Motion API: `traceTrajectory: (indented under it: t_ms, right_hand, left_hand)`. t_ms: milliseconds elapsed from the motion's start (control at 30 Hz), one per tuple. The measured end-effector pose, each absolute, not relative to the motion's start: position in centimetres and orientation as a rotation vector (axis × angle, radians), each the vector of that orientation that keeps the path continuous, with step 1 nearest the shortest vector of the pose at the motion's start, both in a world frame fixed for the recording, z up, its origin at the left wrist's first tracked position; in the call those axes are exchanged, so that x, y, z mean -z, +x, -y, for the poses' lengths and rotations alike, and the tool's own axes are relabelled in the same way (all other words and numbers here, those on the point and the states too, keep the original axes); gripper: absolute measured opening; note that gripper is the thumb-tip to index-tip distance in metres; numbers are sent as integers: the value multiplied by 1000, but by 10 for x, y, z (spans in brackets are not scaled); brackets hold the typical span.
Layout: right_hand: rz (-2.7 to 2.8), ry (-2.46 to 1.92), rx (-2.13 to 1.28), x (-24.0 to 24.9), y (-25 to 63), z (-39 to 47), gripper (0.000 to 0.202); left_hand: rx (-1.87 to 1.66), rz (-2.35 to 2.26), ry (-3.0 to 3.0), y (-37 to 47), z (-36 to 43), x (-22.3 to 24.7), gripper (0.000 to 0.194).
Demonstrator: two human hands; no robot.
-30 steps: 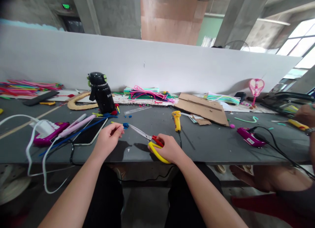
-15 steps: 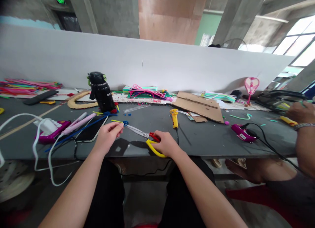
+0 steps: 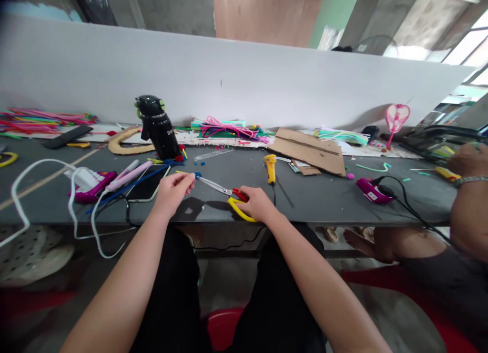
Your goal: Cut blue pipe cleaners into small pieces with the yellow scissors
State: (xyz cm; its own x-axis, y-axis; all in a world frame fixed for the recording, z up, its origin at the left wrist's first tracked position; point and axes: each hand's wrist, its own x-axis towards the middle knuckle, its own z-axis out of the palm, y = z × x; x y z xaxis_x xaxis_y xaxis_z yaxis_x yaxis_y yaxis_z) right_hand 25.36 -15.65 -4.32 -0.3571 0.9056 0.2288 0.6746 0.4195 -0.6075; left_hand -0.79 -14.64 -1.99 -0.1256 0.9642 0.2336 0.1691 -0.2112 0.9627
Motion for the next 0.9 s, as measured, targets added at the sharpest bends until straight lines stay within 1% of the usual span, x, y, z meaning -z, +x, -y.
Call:
traceTrajectory:
  t_ms: [267, 667, 900]
  right_hand:
    - [2114, -1340, -507, 40, 250, 162, 32]
    - [2124, -1346, -557, 36, 250, 163, 35]
    - [2136, -1357, -550, 37, 251, 161, 32]
  left_hand:
    - [-1441, -1326, 1394, -5, 145, 20, 24]
    - [-1430, -1299, 1366, -6, 146, 20, 25]
    - [-1435, -1288, 1353, -8, 144, 22, 24]
